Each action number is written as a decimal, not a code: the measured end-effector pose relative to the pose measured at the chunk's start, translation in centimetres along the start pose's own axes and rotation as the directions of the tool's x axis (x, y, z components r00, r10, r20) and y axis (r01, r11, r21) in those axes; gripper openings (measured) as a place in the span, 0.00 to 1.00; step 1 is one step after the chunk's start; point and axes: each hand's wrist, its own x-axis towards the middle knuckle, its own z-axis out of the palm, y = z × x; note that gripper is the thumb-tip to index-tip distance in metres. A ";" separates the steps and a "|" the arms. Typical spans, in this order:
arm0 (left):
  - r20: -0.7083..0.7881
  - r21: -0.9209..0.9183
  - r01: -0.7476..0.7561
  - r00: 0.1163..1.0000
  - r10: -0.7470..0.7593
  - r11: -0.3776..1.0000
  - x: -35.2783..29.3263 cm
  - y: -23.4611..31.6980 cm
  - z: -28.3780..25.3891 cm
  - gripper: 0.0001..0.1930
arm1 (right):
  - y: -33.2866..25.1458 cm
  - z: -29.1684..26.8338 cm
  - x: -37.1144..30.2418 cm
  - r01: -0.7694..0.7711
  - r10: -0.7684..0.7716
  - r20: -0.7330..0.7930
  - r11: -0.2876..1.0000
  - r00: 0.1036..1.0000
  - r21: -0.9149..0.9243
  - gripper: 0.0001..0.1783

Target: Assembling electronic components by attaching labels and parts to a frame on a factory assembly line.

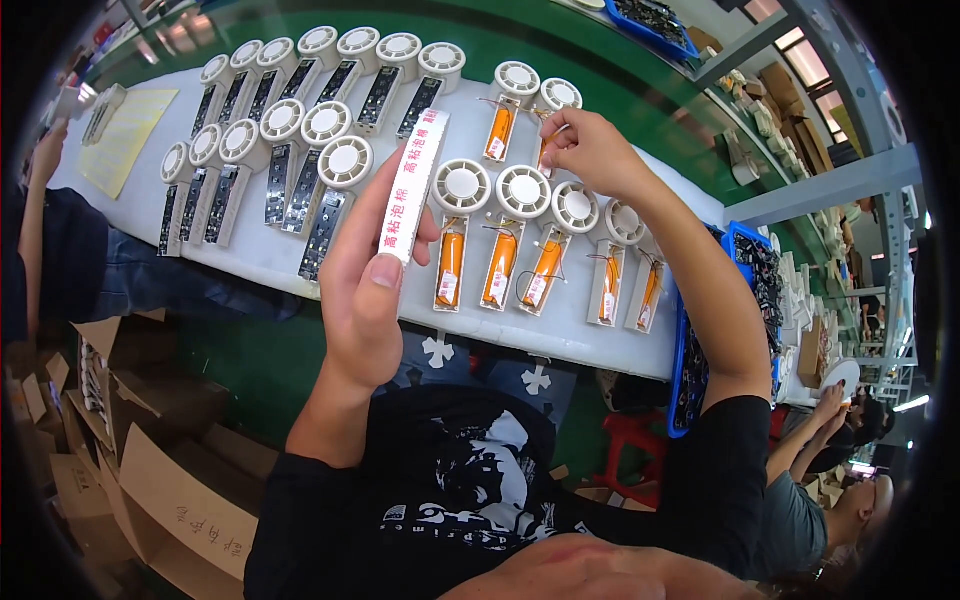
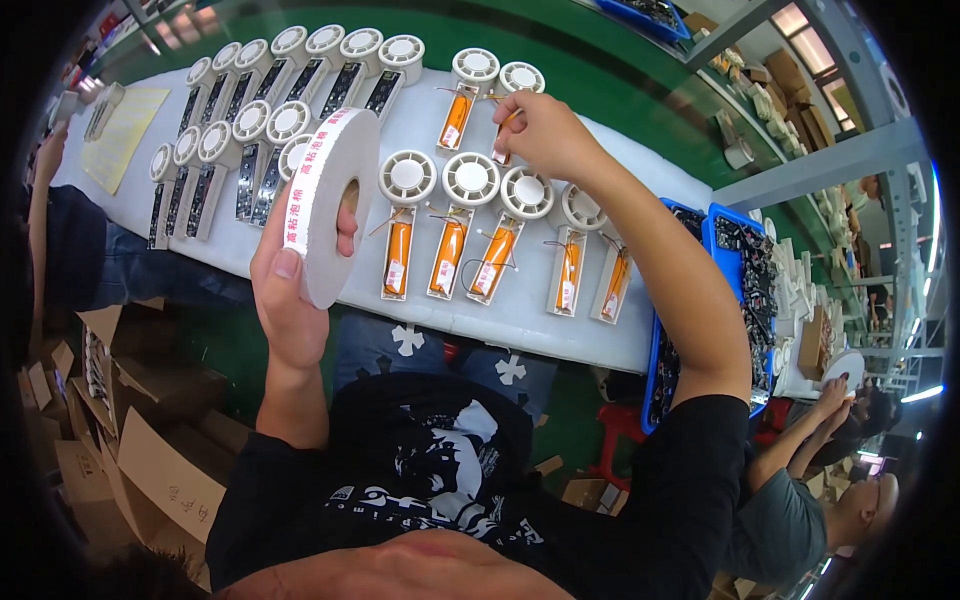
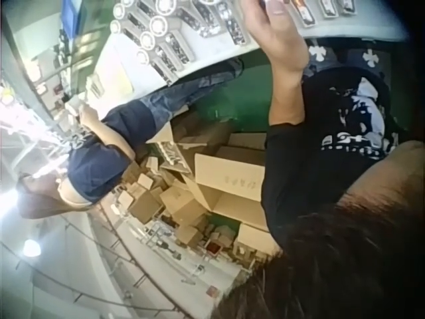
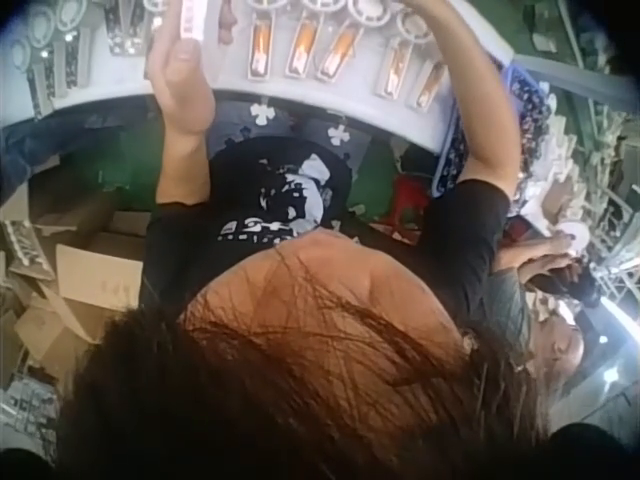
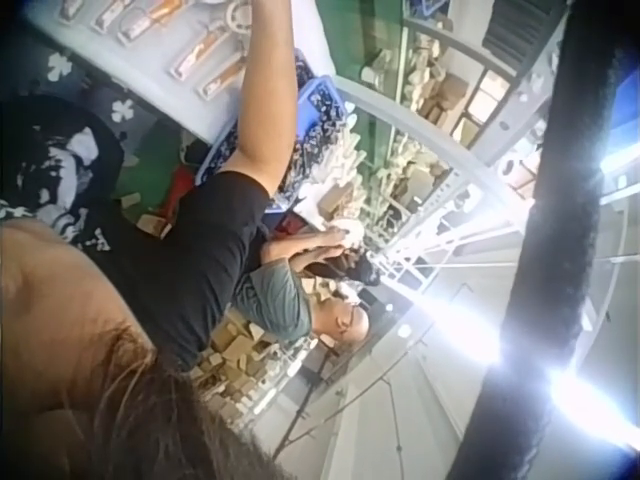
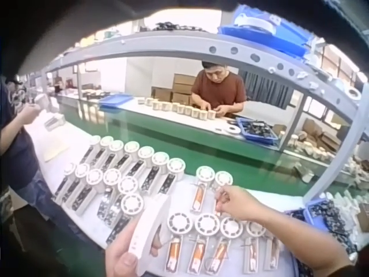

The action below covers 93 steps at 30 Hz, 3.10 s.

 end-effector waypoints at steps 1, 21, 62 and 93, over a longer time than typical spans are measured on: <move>-0.009 0.007 0.008 1.000 -0.008 1.000 0.0 -0.1 -0.1 0.38 | -0.2 0.2 -0.2 0.002 -0.007 -0.055 0.997 0.998 -0.080 0.14; -0.039 0.078 -0.012 0.999 0.015 0.997 0.1 -0.9 -0.8 0.40 | 0.2 0.8 -0.5 0.224 -0.324 -0.121 0.835 0.938 -0.503 0.11; -0.011 0.059 -0.040 0.999 0.041 0.997 -0.5 -0.7 -1.4 0.38 | 0.9 0.1 -0.1 0.447 -0.504 0.047 0.713 0.862 -0.541 0.10; 0.038 0.177 -0.107 0.994 0.102 0.978 1.3 0.2 -0.7 0.38 | 0.5 0.1 -0.2 0.389 -0.464 -0.027 0.771 0.885 -0.505 0.09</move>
